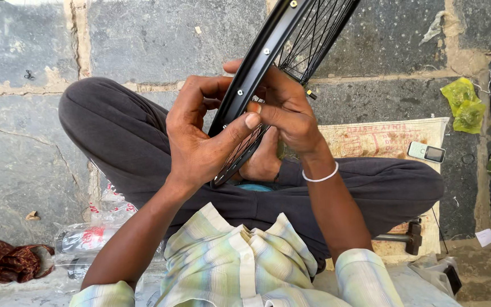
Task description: The person inserts spokes into a bicycle rim and adjusts them by hand while sitting on the floor.
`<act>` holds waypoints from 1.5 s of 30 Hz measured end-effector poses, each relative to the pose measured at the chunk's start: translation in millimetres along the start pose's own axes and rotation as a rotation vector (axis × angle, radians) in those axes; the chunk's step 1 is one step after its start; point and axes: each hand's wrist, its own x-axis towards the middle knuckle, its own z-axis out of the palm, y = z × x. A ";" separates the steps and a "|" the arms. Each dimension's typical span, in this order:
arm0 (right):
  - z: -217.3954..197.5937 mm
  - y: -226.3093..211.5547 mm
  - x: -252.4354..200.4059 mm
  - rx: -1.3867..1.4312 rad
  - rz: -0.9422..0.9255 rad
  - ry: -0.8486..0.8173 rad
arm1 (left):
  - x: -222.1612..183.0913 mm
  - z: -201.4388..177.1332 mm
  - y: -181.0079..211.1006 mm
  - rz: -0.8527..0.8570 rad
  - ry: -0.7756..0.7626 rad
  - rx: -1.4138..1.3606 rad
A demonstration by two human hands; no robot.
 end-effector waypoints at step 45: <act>64.3 48.8 -31.2 -1.294 -0.536 0.497 | -28.9 -15.3 -13.6 0.005 -0.068 -0.101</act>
